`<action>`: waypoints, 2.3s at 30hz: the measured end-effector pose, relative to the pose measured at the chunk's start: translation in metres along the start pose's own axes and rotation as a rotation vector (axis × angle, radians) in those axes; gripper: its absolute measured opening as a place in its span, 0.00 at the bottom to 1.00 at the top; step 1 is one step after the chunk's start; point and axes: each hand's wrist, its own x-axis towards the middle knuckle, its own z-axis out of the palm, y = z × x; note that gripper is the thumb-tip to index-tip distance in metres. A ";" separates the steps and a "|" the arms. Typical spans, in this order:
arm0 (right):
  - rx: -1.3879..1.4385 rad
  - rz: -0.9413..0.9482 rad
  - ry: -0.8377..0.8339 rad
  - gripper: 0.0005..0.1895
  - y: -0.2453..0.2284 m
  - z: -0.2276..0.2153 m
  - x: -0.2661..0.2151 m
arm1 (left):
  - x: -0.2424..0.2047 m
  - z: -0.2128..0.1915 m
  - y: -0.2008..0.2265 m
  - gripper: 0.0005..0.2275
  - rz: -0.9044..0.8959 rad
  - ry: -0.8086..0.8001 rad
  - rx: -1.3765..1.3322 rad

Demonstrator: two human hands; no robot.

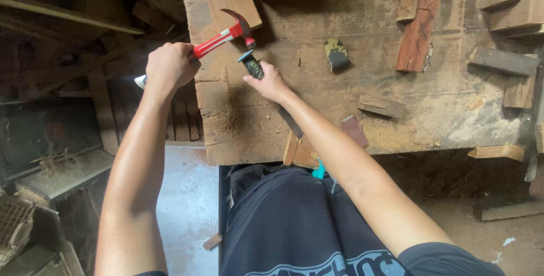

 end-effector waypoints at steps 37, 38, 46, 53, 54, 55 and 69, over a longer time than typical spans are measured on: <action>-0.146 -0.071 0.085 0.22 0.006 -0.002 0.002 | -0.013 0.012 -0.025 0.10 -0.136 0.108 -0.259; -0.151 -0.069 0.092 0.22 0.007 -0.004 0.002 | -0.011 0.013 -0.023 0.11 -0.098 0.104 -0.244; -0.095 -0.212 0.148 0.21 0.013 0.001 0.004 | -0.008 0.014 -0.033 0.08 0.069 0.189 -0.148; -0.150 -0.187 0.146 0.22 0.016 0.001 0.009 | -0.008 0.009 -0.035 0.08 0.082 0.162 -0.047; -0.136 -0.194 0.144 0.22 0.019 -0.003 0.006 | -0.009 0.012 -0.030 0.07 0.094 0.130 -0.068; -0.122 -0.202 0.143 0.22 0.022 -0.005 0.004 | -0.008 0.013 -0.027 0.08 0.093 0.128 -0.051; -0.108 -0.328 0.151 0.21 0.026 -0.002 0.011 | -0.021 0.008 -0.033 0.11 0.001 0.173 -0.319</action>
